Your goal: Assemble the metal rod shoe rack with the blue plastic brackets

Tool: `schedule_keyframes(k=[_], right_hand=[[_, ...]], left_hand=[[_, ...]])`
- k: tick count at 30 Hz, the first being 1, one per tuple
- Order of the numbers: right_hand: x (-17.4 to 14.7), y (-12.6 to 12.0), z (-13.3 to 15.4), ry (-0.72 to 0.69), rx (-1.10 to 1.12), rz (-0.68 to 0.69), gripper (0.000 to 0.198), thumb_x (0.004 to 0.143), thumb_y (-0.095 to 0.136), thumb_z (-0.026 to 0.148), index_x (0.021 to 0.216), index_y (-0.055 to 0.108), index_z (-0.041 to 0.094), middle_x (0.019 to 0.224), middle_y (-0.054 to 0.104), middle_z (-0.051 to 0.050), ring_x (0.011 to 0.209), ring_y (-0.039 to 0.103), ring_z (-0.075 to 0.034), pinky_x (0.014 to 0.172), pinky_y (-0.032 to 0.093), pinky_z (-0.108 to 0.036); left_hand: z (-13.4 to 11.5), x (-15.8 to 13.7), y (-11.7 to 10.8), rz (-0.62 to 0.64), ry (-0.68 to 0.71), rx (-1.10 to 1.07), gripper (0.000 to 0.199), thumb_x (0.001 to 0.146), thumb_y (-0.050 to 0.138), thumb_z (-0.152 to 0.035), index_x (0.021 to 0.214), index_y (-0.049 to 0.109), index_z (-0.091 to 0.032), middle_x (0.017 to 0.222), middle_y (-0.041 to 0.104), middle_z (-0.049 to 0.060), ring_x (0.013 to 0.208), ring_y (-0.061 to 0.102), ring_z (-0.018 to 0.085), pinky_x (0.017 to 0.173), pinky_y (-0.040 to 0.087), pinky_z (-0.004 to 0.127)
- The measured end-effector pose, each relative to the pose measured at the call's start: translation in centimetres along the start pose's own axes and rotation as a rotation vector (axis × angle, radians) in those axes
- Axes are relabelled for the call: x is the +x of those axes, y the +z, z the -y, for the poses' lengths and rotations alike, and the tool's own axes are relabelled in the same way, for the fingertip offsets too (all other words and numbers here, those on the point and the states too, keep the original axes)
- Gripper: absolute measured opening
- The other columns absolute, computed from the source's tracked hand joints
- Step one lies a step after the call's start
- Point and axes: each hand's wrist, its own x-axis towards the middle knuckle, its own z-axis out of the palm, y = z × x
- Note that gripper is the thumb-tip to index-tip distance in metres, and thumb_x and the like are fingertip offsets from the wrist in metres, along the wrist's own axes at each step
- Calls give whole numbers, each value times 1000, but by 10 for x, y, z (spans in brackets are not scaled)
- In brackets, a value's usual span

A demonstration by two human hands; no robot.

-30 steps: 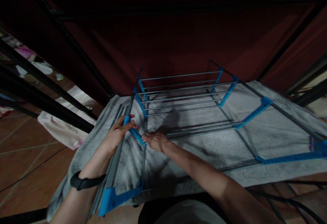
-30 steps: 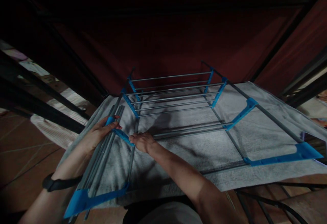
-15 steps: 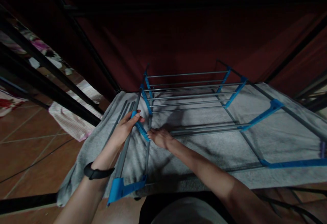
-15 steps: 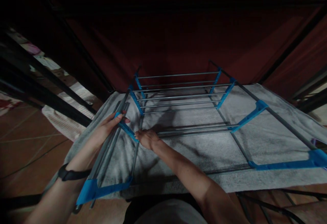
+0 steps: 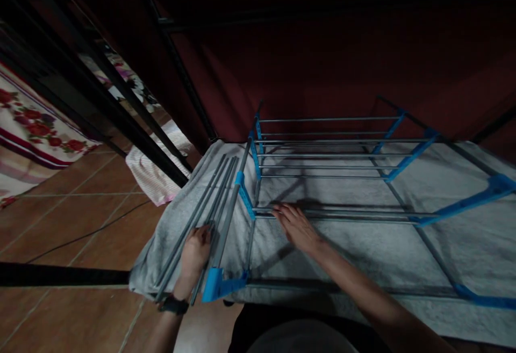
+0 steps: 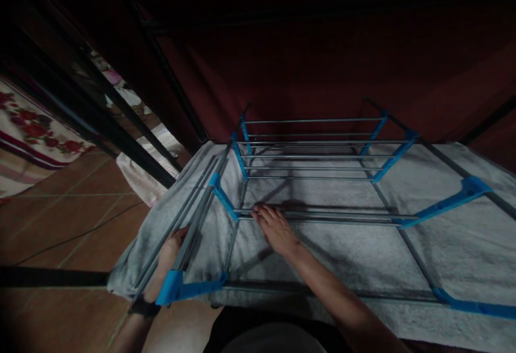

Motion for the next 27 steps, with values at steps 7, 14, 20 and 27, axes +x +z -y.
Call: schedule_keyframes(k=[7, 14, 20, 27], right_hand=[[-72, 11, -23, 83, 50, -35, 56, 94, 42, 4, 137, 67, 27, 147, 61, -9, 136, 56, -26, 113, 50, -49], [-126, 26, -40, 215, 179, 67, 54, 93, 41, 7, 132, 71, 30, 138, 67, -8, 125, 66, -23, 110, 56, -42], [-137, 33, -47, 244, 266, 124, 56, 92, 40, 7, 132, 70, 30, 140, 65, -7, 128, 64, -23, 111, 54, -41], [-129, 37, -45, 283, 326, 69, 43, 96, 42, 16, 123, 72, 32, 131, 68, -8, 122, 67, -24, 107, 57, -46]], left_hand=[[40, -11, 9, -126, -120, 64, 37, 98, 45, -27, 117, 74, -12, 116, 71, 18, 106, 69, 29, 99, 54, 41], [32, -16, 17, -127, -55, 66, 37, 95, 47, -22, 120, 73, -15, 120, 70, 15, 114, 66, 28, 104, 52, 39], [33, -24, 12, -181, -95, -4, 36, 98, 43, -23, 118, 72, -16, 115, 71, 14, 107, 69, 26, 99, 55, 38], [0, -43, 16, -14, -19, 84, 36, 98, 48, -27, 121, 71, -14, 125, 71, 18, 117, 67, 30, 105, 52, 42]])
